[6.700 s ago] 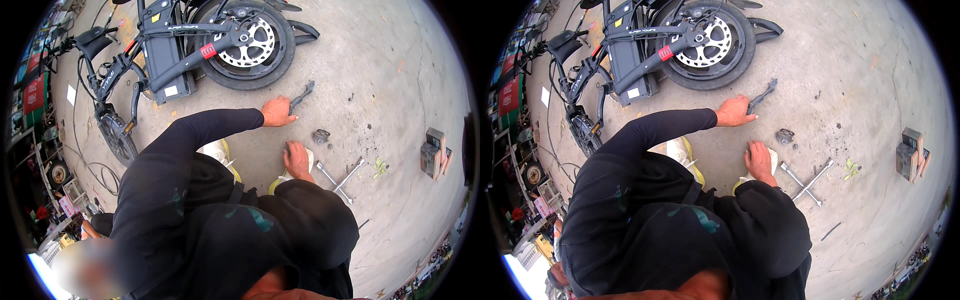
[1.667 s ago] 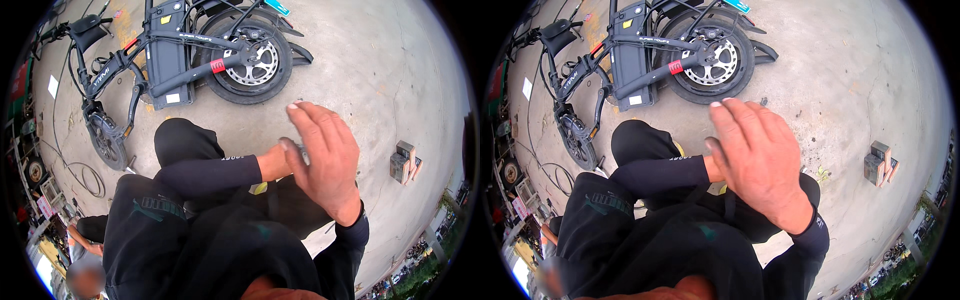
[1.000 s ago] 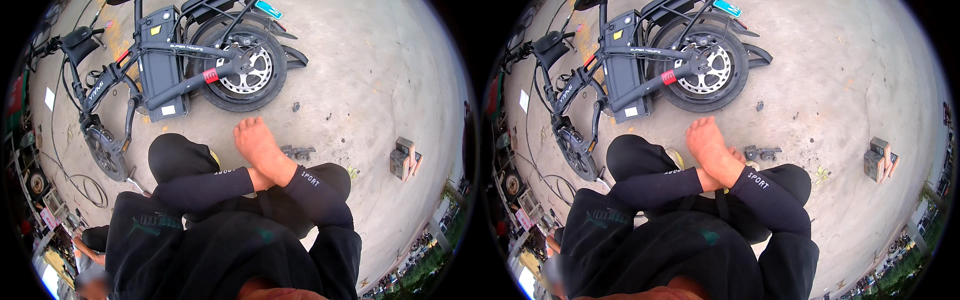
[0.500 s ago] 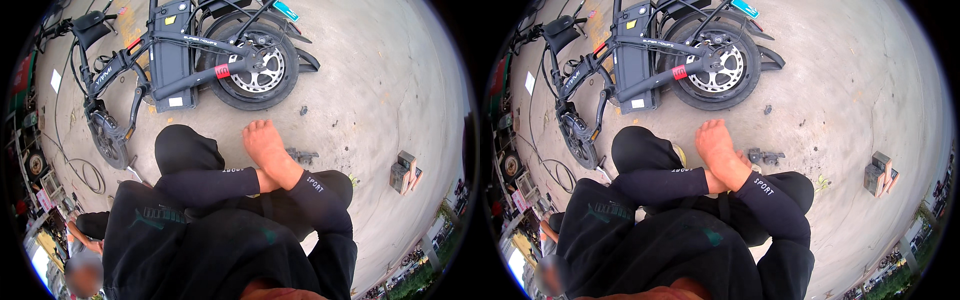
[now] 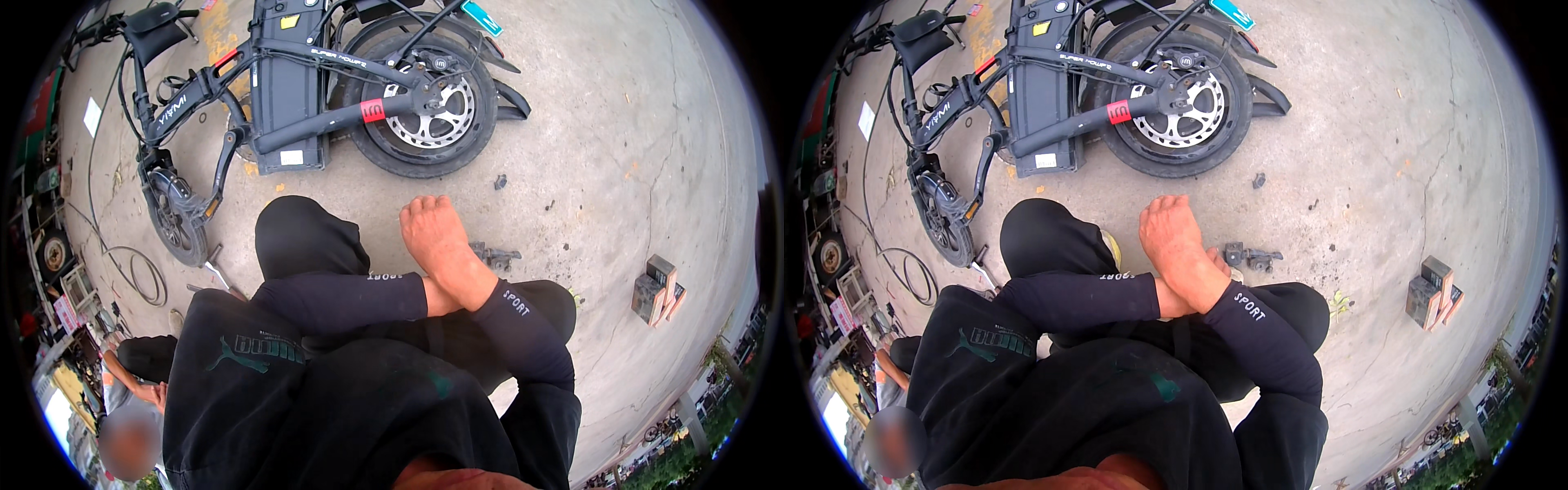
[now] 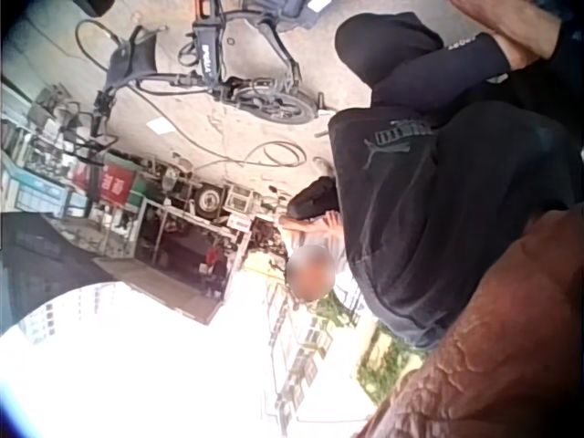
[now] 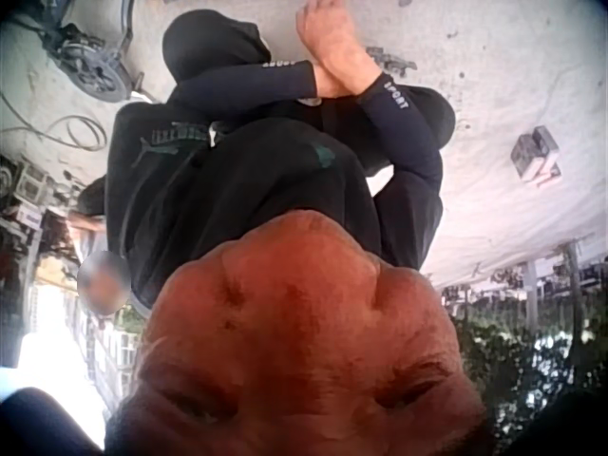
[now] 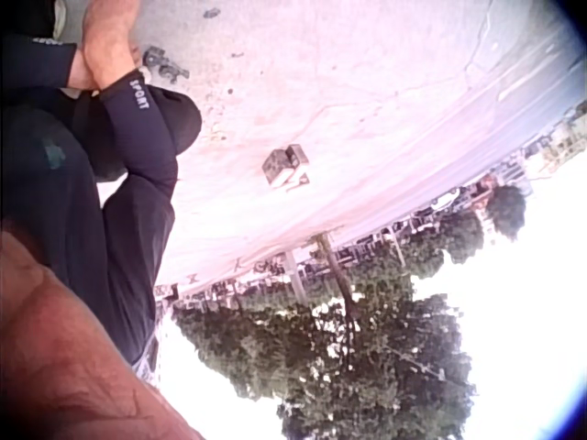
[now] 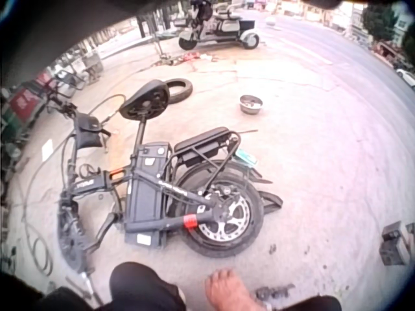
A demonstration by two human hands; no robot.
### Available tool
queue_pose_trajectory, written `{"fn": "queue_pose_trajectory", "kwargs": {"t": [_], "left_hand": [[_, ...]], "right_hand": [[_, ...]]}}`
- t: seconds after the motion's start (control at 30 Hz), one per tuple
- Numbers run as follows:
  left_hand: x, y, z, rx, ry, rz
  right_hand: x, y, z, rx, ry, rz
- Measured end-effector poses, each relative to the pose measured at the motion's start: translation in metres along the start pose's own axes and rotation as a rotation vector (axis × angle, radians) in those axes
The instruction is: The person uses a socket wrench to loosen and remove bolts from the rear wheel of an electric bike. They then reposition the bike upright and continue to remove bolts from the front wheel area.
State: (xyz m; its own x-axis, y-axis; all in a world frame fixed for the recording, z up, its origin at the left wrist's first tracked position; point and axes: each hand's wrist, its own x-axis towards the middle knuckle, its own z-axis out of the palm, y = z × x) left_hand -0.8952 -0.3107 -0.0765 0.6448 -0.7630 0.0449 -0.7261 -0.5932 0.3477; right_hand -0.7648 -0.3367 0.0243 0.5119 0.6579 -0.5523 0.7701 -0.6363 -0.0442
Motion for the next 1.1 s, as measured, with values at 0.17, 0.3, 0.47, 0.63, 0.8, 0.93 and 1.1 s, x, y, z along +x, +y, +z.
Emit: {"fn": "queue_pose_trajectory", "kwargs": {"t": [0.17, 0.3, 0.47, 0.63, 0.8, 0.93, 1.1], "left_hand": [[-0.006, -0.004, -0.003, 0.105, 0.020, 0.060], [-0.007, -0.007, -0.002, 0.143, -0.037, 0.120], [-0.004, -0.013, -0.015, -0.034, -0.023, 0.109], [0.017, -0.023, -0.050, -0.187, -0.292, 0.060], [0.013, -0.023, -0.056, 0.066, -0.102, 0.121], [0.004, -0.025, -0.034, 0.007, -0.157, 0.142], [0.020, -0.027, -0.030, -0.116, -0.294, 0.119]], "right_hand": [[-0.002, 0.001, 0.005, -0.005, 0.133, -0.006], [-0.001, 0.000, 0.007, 0.000, 0.125, 0.004], [-0.001, -0.001, 0.002, 0.014, 0.071, 0.002], [0.000, -0.003, -0.006, 0.006, -0.020, 0.014], [-0.003, -0.002, -0.004, -0.025, 0.044, 0.016], [-0.004, -0.002, -0.009, -0.028, 0.004, 0.025], [-0.007, 0.005, -0.015, -0.041, -0.003, 0.055]]}}
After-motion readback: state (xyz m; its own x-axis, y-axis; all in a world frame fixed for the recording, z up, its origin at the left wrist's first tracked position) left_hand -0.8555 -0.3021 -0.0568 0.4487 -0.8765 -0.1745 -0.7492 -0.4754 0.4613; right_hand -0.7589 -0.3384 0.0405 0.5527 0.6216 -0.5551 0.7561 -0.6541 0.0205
